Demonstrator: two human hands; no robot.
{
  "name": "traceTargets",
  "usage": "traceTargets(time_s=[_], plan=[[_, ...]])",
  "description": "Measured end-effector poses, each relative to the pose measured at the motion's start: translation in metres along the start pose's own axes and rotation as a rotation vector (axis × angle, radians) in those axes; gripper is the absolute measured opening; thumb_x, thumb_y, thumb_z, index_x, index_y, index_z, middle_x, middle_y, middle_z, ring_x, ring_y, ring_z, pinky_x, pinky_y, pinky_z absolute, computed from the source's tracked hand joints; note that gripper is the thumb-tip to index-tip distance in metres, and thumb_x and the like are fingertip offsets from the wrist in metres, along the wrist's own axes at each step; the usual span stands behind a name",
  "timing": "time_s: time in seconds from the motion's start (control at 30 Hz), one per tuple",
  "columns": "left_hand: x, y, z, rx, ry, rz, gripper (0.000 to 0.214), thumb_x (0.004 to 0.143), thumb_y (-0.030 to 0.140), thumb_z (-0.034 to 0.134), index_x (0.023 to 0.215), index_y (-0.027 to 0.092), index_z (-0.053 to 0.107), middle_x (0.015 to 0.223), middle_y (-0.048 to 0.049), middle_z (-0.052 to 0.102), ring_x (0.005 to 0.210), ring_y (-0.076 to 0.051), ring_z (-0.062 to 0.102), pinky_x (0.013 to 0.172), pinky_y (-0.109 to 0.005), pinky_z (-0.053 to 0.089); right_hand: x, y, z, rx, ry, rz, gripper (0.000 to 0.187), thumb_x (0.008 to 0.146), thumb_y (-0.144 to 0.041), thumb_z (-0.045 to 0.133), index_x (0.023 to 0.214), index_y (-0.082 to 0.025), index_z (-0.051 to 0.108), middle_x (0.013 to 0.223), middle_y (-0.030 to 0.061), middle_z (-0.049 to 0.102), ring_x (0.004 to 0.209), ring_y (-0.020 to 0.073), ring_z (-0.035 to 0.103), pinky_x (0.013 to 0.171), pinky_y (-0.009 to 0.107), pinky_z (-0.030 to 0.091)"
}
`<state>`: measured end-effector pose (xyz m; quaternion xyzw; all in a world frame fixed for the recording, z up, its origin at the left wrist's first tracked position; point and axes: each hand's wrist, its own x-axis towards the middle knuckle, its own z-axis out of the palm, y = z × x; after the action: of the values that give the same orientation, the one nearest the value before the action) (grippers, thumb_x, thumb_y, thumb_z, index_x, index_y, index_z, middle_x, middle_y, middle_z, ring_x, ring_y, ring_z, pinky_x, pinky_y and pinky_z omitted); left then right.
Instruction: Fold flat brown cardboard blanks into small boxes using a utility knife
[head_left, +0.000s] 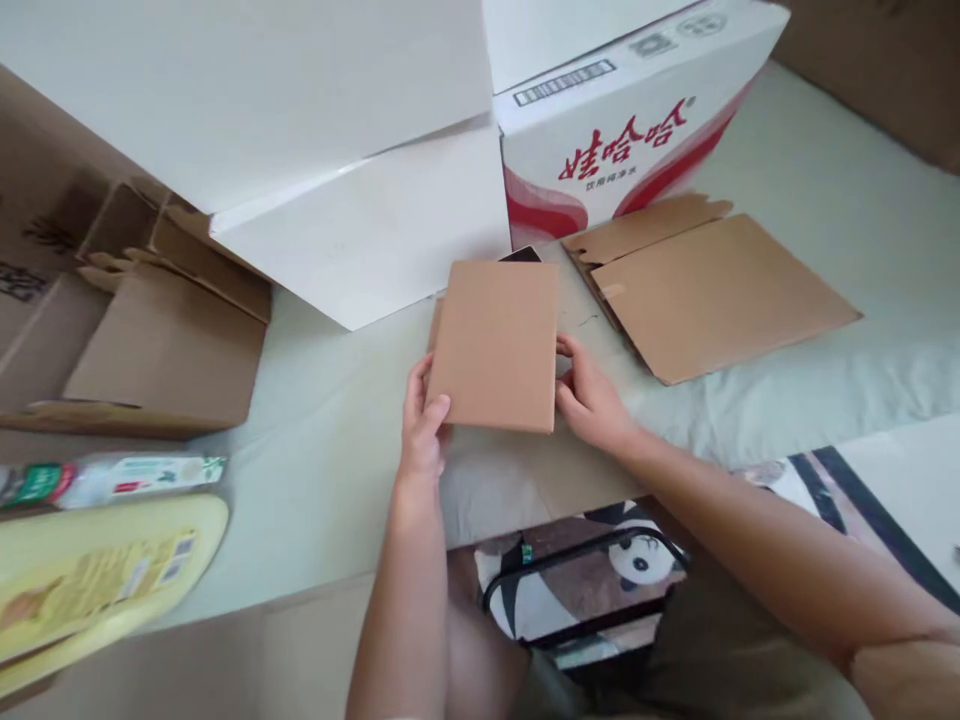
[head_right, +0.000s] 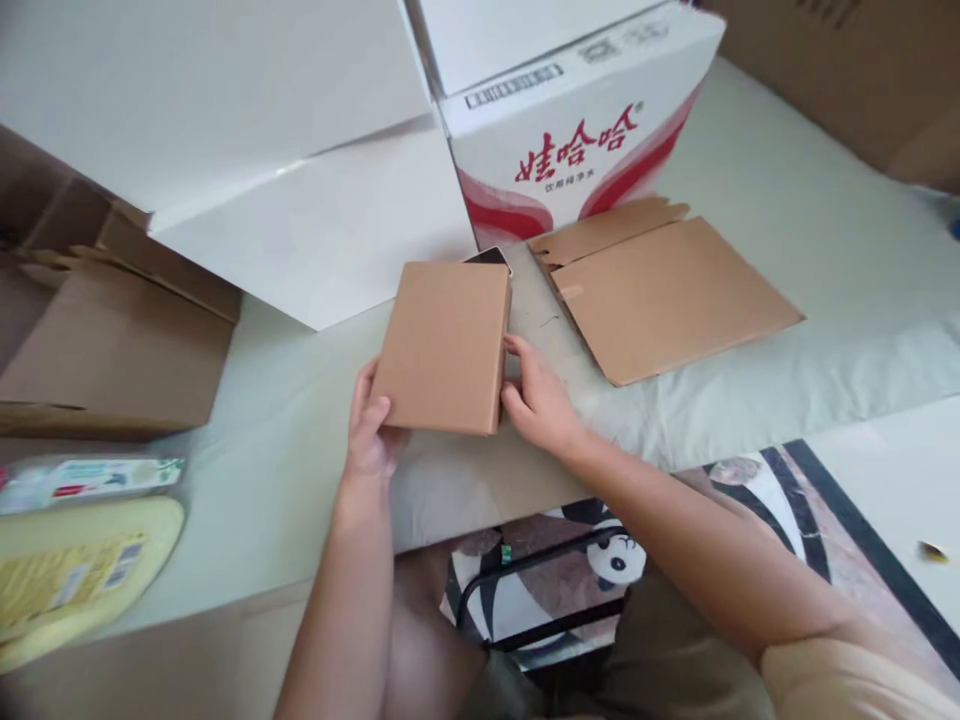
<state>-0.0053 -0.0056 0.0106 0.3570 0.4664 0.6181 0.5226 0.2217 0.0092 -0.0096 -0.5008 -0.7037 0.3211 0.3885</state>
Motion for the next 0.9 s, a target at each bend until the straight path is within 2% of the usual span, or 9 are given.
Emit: traceTargets(time_s=[0.1,0.2,0.3,0.43,0.63,0.73,0.9], plan=[[0.001,0.006,-0.001,-0.050,0.072,-0.040,0.047,0.060,0.036,0.076,0.106,0.026,0.069,0.110,-0.0046,0.068,0.094,-0.021,0.063,0.071,-0.027,0.049,0.002,-0.002,0.000,0.005,-0.021,0.017,0.065,0.081,-0.015,0.045,0.145,-0.018,0.034,0.140,0.0141,0.054,0.112,0.0276,0.060,0.098,0.052,0.050],[0.005,0.010,-0.001,-0.139,0.188,-0.055,0.036,0.063,0.035,0.069,0.096,0.023,0.072,0.098,-0.0044,0.070,0.081,-0.019,0.063,0.064,-0.027,0.048,0.001,-0.003,-0.001,0.034,-0.082,-0.013,0.068,0.083,-0.019,0.048,0.149,-0.018,0.032,0.141,0.0150,0.052,0.097,0.0249,0.065,0.093,0.050,0.053],[0.006,0.010,0.000,-0.177,0.256,-0.071,0.033,0.062,0.034,0.067,0.093,0.022,0.071,0.094,-0.0037,0.070,0.078,-0.018,0.062,0.063,-0.028,0.048,-0.002,-0.003,-0.003,0.077,-0.146,-0.012,0.071,0.087,-0.025,0.049,0.154,-0.022,0.026,0.149,0.0152,0.044,0.083,0.0202,0.068,0.091,0.049,0.055],[0.006,0.006,0.001,-0.183,0.323,-0.064,0.032,0.065,0.038,0.067,0.094,0.023,0.069,0.090,-0.0025,0.069,0.078,-0.018,0.062,0.066,-0.028,0.048,-0.004,-0.004,-0.004,0.113,-0.185,-0.015,0.073,0.088,-0.029,0.050,0.156,-0.026,0.022,0.155,0.0138,0.038,0.084,0.0194,0.070,0.095,0.048,0.053],[0.006,0.003,0.004,-0.113,0.296,0.003,0.032,0.065,0.045,0.070,0.086,0.020,0.068,0.089,-0.0044,0.067,0.080,-0.018,0.061,0.069,-0.027,0.048,-0.001,-0.003,-0.003,0.080,-0.173,-0.006,0.074,0.088,-0.024,0.046,0.157,-0.026,0.020,0.149,0.0131,0.044,0.093,0.0221,0.068,0.098,0.050,0.051],[0.006,0.006,0.002,-0.063,0.274,0.056,0.037,0.065,0.047,0.074,0.092,0.022,0.068,0.090,-0.0029,0.066,0.077,-0.015,0.060,0.066,-0.025,0.047,0.000,-0.001,-0.003,0.075,-0.173,-0.017,0.071,0.090,-0.026,0.044,0.157,-0.024,0.020,0.147,0.0134,0.047,0.105,0.0253,0.064,0.101,0.053,0.049],[0.007,0.019,-0.015,0.152,0.193,0.073,0.048,0.061,0.043,0.082,0.103,0.024,0.068,0.101,-0.0038,0.065,0.085,-0.016,0.059,0.069,-0.023,0.046,-0.002,0.004,-0.004,0.140,-0.179,-0.047,0.067,0.096,-0.042,0.042,0.157,-0.027,0.020,0.151,0.0138,0.043,0.119,0.0288,0.058,0.104,0.055,0.046]])
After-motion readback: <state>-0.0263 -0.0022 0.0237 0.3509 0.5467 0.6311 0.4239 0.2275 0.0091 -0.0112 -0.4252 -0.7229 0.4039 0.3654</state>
